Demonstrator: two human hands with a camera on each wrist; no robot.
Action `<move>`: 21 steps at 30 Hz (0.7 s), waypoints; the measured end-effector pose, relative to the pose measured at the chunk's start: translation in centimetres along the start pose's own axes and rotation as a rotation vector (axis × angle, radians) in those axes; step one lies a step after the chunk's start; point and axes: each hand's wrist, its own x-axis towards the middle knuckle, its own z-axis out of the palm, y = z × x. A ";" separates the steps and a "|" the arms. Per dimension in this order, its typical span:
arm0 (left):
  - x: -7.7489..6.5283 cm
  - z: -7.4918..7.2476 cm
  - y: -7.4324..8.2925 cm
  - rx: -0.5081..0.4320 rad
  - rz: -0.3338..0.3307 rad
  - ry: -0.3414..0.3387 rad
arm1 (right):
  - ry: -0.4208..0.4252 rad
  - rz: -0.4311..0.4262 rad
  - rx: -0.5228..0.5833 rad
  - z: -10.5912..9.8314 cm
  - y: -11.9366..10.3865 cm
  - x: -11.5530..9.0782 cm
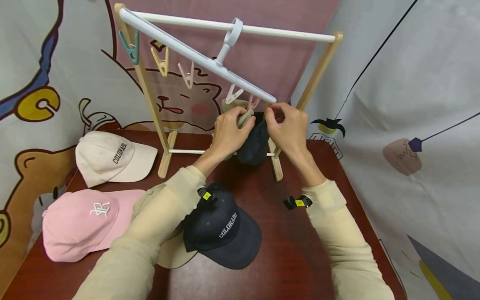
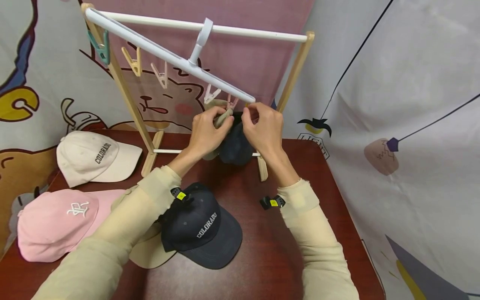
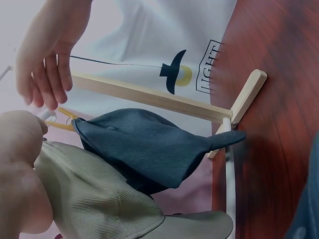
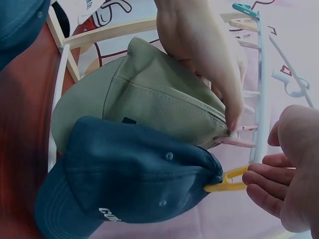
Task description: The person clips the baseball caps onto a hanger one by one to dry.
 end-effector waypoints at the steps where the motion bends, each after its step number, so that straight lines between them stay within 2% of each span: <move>1: -0.1 -0.1 -0.1 0.000 0.000 -0.007 | 0.001 -0.010 0.003 -0.1 0.0 -0.2; 14: -1.6 -2.8 -0.4 -0.012 -0.059 -0.122 | 0.003 -0.101 0.026 -1.1 0.7 -2.8; 21: -3.1 -5.1 -0.4 -0.031 -0.038 -0.151 | -0.030 -0.125 0.048 -1.4 0.4 -4.1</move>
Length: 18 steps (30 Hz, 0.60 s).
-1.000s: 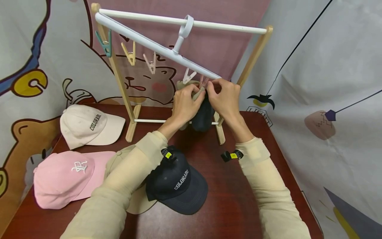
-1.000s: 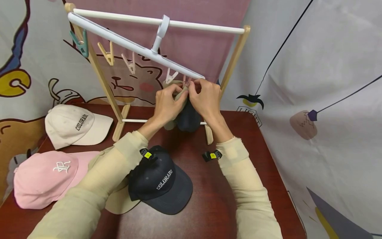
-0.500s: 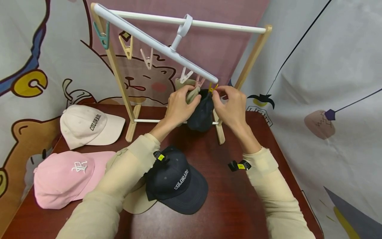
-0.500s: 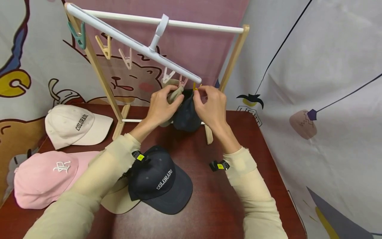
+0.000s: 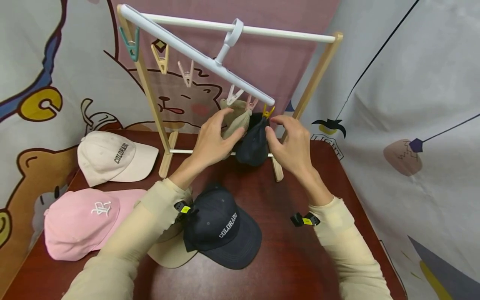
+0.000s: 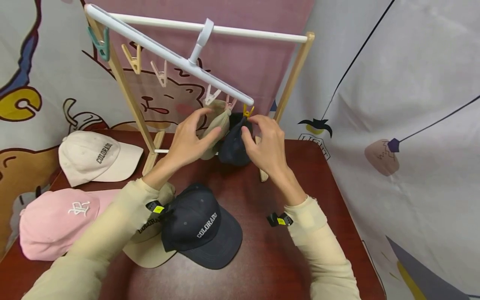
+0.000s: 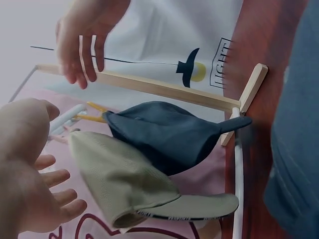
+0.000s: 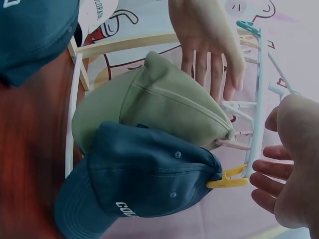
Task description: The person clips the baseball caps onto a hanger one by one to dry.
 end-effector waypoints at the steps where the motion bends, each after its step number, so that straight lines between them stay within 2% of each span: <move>1: -0.3 -0.4 0.0 -0.001 0.004 -0.006 | -0.004 -0.005 0.003 0.0 -0.1 -0.2; 10: -3.8 -3.8 -0.4 0.025 -0.022 -0.054 | -0.022 -0.011 0.061 1.1 -0.7 -1.4; 18: -7.1 -5.9 -1.1 0.042 -0.071 -0.147 | -0.080 -0.005 0.089 1.9 -1.7 -1.9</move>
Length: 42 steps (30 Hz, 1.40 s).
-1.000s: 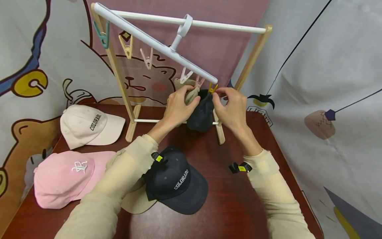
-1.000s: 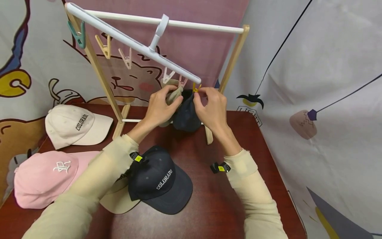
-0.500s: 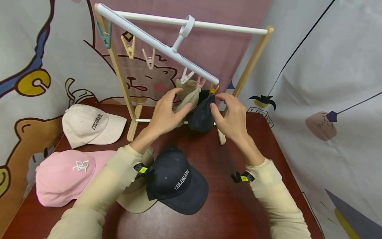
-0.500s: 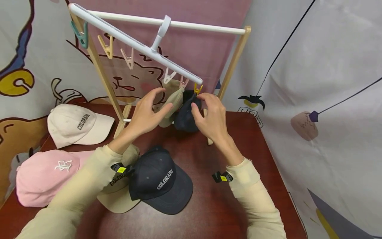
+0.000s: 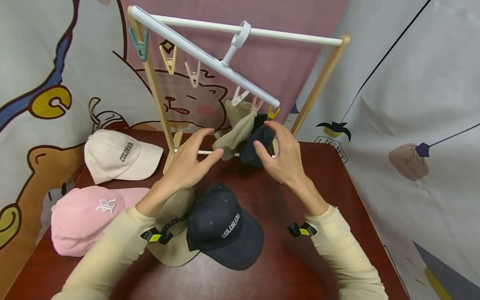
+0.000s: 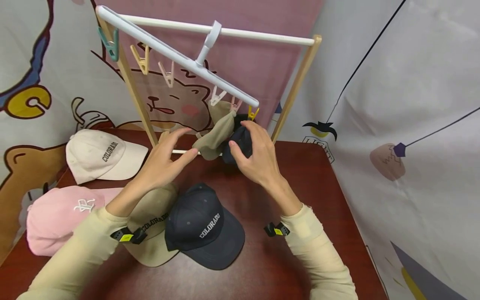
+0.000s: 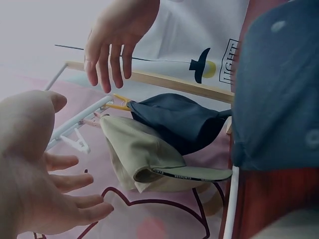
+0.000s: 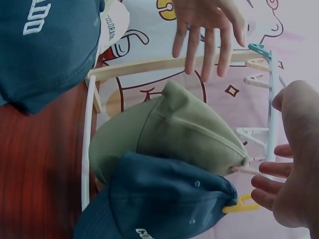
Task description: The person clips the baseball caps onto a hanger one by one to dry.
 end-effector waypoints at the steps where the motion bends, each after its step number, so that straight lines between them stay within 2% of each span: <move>1: -0.4 -0.1 -0.1 0.005 -0.011 -0.014 | -0.010 0.001 0.007 0.1 -0.1 0.0; 9: -3.7 0.0 -0.7 0.005 -0.084 -0.090 | -0.040 -0.023 0.045 1.1 -1.0 0.4; 19: -7.7 1.1 -2.2 -0.001 -0.162 -0.124 | -0.040 -0.065 0.075 2.6 -2.1 1.9; 24: -9.1 1.6 -2.8 -0.006 -0.176 -0.130 | -0.031 -0.047 0.089 3.3 -2.9 3.1; 31: -10.3 2.1 -3.5 -0.057 -0.239 -0.182 | 0.003 0.052 0.145 4.2 -3.7 5.0; 42: -10.9 3.0 -4.0 -0.043 -0.249 -0.220 | 0.015 0.285 0.223 4.9 -4.1 7.2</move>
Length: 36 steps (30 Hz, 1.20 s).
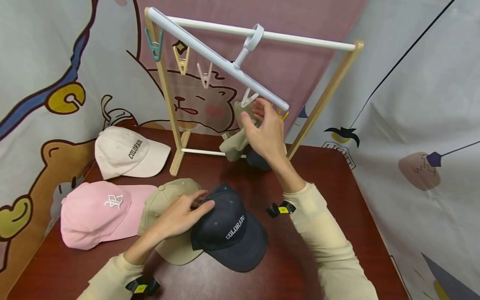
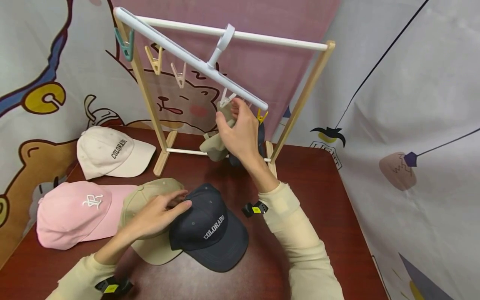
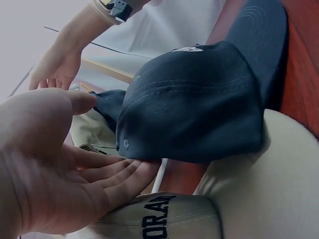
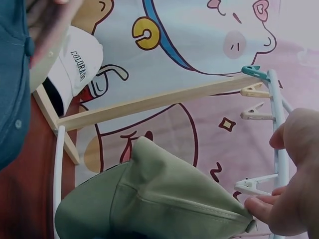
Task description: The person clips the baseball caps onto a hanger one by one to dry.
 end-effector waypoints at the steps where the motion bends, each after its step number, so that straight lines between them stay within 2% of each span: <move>1: 0.0 0.0 0.0 0.003 0.000 -0.002 | -0.001 0.019 0.010 0.0 0.0 0.1; 8: 0.2 0.2 -0.2 0.008 -0.027 -0.002 | -0.018 0.120 0.061 0.0 -0.5 1.0; 13: 0.2 0.3 -0.2 -0.029 -0.053 -0.003 | -0.042 0.184 0.126 0.1 -0.9 1.6; 17: 0.3 0.4 -0.2 -0.060 -0.059 -0.002 | -0.052 0.213 0.157 0.4 -0.9 2.0; 23: 0.4 0.5 -0.3 -0.109 -0.057 -0.002 | -0.046 0.248 0.267 1.0 -1.0 2.6; 28: 0.4 0.6 -0.3 -0.144 -0.041 0.001 | 0.002 0.286 0.358 1.7 -1.2 3.0; 36: 0.7 0.8 0.0 -0.214 -0.032 0.029 | 0.126 0.294 0.489 2.5 -1.1 3.4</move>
